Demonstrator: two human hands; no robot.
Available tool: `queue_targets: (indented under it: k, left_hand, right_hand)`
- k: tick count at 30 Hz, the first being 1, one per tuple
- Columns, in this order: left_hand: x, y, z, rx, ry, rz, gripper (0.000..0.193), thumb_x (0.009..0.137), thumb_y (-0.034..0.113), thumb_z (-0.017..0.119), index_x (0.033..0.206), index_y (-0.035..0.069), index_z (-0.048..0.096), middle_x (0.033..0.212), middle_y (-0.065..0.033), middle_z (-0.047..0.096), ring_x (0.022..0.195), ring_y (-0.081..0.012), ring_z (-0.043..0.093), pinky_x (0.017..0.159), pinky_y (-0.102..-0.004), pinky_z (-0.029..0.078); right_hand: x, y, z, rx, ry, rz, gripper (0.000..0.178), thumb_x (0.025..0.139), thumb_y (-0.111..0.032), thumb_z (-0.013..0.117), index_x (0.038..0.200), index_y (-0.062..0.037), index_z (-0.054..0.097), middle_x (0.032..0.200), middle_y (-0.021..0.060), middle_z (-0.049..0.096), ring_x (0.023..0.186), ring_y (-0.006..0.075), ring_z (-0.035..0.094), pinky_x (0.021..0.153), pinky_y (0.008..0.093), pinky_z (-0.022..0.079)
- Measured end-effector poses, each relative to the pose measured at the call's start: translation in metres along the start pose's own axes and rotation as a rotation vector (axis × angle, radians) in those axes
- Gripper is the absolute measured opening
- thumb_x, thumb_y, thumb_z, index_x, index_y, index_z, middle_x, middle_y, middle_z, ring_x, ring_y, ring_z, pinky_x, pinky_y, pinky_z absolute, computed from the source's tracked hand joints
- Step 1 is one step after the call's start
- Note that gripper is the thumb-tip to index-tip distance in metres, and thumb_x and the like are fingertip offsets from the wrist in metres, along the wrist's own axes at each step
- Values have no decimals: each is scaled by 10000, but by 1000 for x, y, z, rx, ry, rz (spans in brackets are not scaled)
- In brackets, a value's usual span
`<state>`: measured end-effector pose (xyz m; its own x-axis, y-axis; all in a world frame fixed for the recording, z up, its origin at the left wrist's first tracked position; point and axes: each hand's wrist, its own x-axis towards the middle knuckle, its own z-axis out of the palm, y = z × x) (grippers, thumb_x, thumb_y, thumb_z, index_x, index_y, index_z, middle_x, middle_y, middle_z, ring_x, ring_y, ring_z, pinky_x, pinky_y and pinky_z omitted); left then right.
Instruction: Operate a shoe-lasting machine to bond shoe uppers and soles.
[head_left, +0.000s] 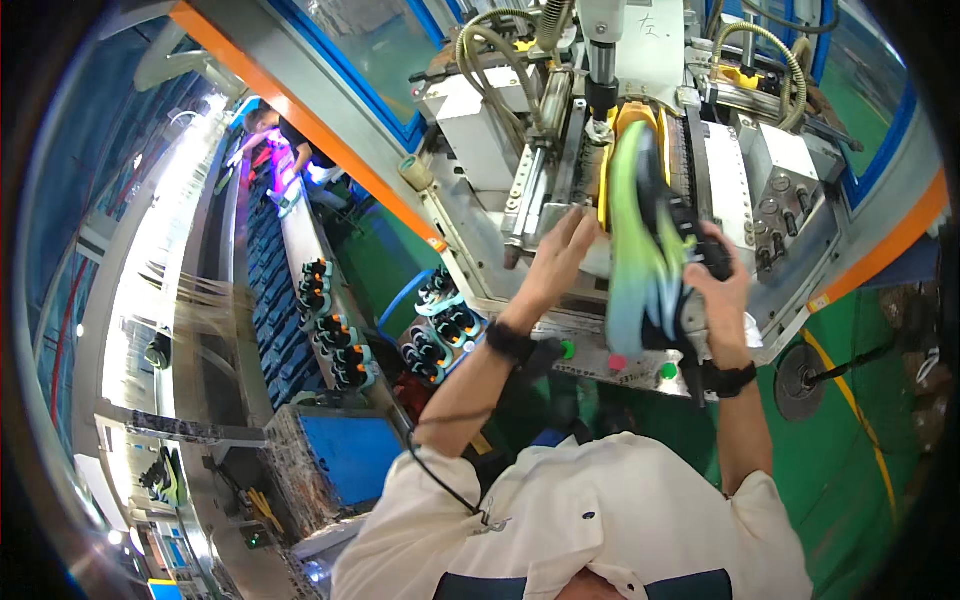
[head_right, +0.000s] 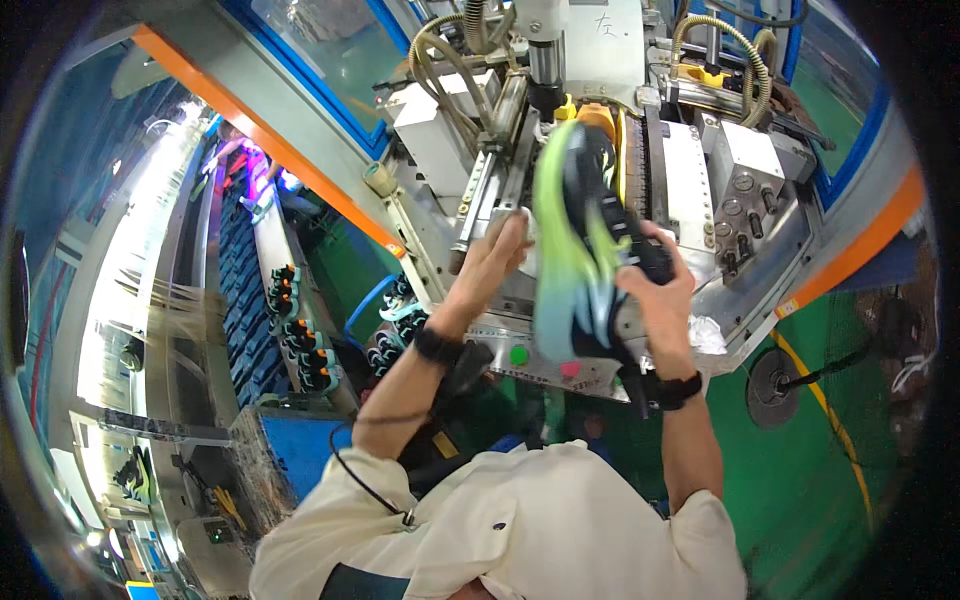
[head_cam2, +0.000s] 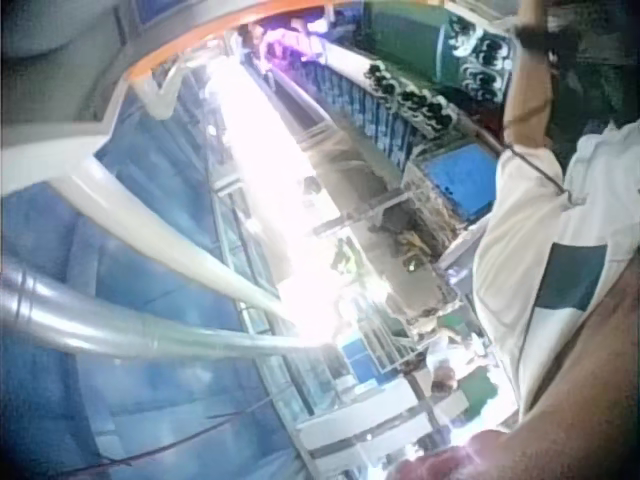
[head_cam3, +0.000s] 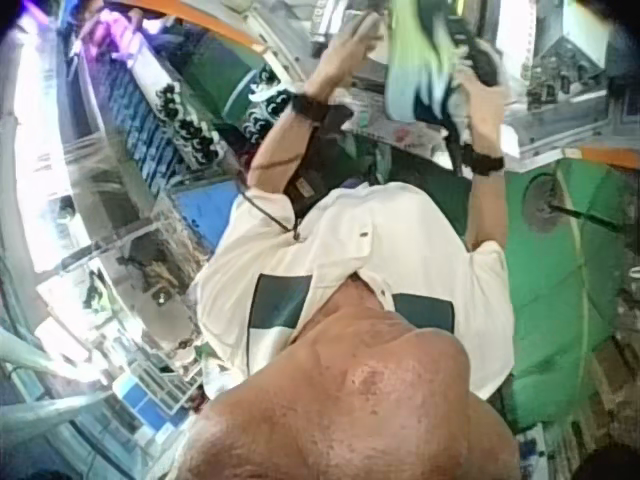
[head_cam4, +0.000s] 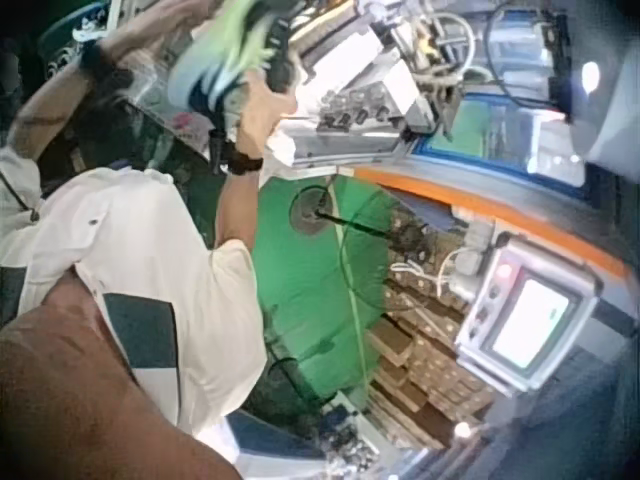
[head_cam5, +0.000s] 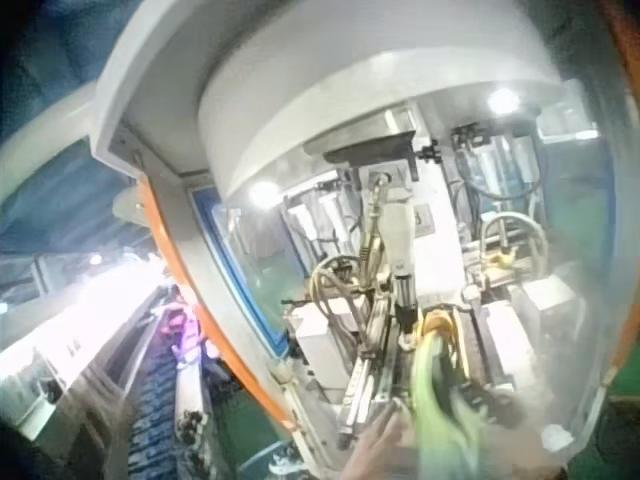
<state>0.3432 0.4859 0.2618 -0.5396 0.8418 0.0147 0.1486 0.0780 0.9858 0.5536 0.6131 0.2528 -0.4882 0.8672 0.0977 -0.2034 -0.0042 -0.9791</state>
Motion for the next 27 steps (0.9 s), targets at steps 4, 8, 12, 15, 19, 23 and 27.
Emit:
queue_targets:
  k: [4, 8, 12, 15, 19, 23, 27]
  left_hand:
    - [136, -50, 34, 91, 58, 2, 546, 814, 391, 710, 1085, -63, 577, 1044, -219, 656, 955, -291, 646, 832, -370, 487]
    - [229, -106, 70, 567, 164, -19, 554, 754, 277, 710, 1113, -104, 532, 1097, -325, 614, 1010, -439, 619, 883, -476, 496]
    - [260, -130, 77, 611, 366, -22, 373, 710, 151, 655, 993, -76, 568, 942, -320, 647, 922, -457, 636, 822, -482, 521]
    - [252, -118, 46, 164, 350, -84, 280, 707, 105, 701, 902, -81, 625, 877, -231, 686, 860, -365, 681, 761, -422, 555]
    - [187, -81, -8, -783, 107, -525, 318, 850, 126, 671, 1106, -43, 588, 1021, -153, 666, 864, -272, 685, 683, -423, 608]
    - [73, -45, -68, -750, 15, -583, 231, 854, 192, 693, 1028, 50, 638, 916, -38, 639, 783, -154, 623, 623, -333, 540]
    - [-29, -9, -137, -374, 128, -492, 355, 844, 145, 666, 1154, 0, 574, 1006, -57, 635, 855, -130, 611, 700, -275, 496]
  right_hand:
    - [38, -16, -50, -214, 295, -114, 514, 728, -6, 686, 1234, -24, 599, 1029, 27, 628, 871, 97, 578, 785, 238, 477]
    - [51, -20, -84, -332, 418, -227, 531, 730, -15, 685, 1252, -14, 587, 1053, 60, 635, 886, 112, 599, 801, 241, 483]
    - [82, -29, -98, -460, 500, -136, 502, 742, -38, 689, 1231, 15, 590, 919, 42, 649, 796, 97, 595, 733, 236, 491]
    - [143, -47, -89, -725, 479, -192, 507, 697, -153, 745, 1154, 30, 624, 884, 37, 658, 742, 102, 582, 698, 252, 482]
    - [247, -60, -51, -983, 218, -153, 358, 647, -198, 750, 913, 27, 669, 744, 73, 652, 695, 148, 597, 651, 302, 481]
    - [325, -27, 20, -1099, -24, 68, 468, 567, -279, 797, 793, 106, 658, 761, 164, 675, 682, 228, 653, 602, 326, 523]
    - [349, 33, 94, -1312, -113, 189, 617, 561, -298, 810, 1034, 68, 658, 1035, 230, 684, 945, 307, 683, 799, 363, 556]
